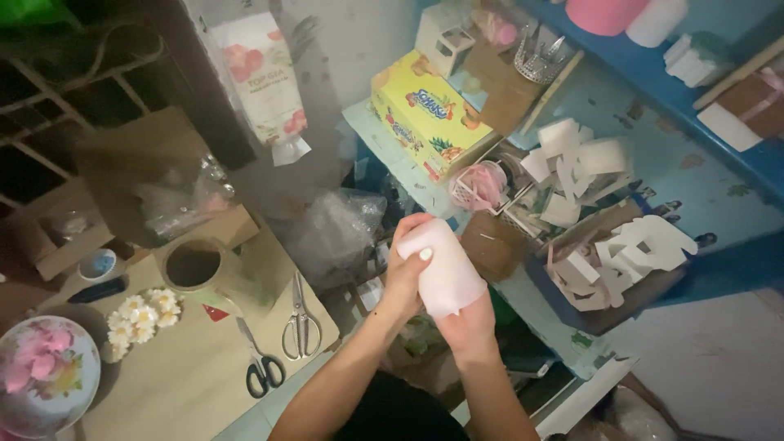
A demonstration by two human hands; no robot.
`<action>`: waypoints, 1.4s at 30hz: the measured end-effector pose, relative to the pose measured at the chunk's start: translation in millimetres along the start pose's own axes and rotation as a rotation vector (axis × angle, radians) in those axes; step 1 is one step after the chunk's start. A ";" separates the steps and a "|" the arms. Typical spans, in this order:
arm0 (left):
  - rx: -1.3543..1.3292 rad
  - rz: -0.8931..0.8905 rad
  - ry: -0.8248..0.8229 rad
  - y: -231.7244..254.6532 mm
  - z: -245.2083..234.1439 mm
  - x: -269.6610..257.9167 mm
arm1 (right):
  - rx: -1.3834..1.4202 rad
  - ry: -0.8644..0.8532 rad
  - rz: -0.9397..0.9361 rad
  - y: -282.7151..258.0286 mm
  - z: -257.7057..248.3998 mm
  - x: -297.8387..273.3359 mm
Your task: Preparing wax for melting and cleaning a container for a candle.
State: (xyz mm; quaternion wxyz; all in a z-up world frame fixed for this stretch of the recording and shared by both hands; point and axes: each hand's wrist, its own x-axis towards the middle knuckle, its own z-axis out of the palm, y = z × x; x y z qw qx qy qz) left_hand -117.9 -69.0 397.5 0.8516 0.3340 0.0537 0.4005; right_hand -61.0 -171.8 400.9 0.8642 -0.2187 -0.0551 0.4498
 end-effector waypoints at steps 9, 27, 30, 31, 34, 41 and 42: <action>-0.031 -0.466 0.280 9.8 -2.9 12.7 | -0.781 -0.226 -0.210 -6.1 -44.9 21.4; 0.041 -0.232 0.375 -26.6 -6.3 20.0 | -0.196 -0.104 -0.054 18.2 -89.3 22.5; 0.038 -0.186 0.309 -33.5 -12.3 19.6 | -0.187 0.083 0.003 12.8 -61.1 18.0; 0.035 -0.170 0.286 -35.4 -14.0 20.3 | -0.172 0.090 0.008 12.2 -62.8 19.0; 0.042 -0.155 0.256 -33.4 -13.2 24.1 | -0.142 0.096 0.025 11.3 -64.1 19.8; 0.056 -0.277 0.341 -17.7 -1.5 24.9 | -0.032 0.143 0.069 14.4 -72.8 16.5; 0.055 -0.279 0.343 -20.6 -2.8 24.4 | -0.032 0.146 0.069 14.5 -74.9 16.0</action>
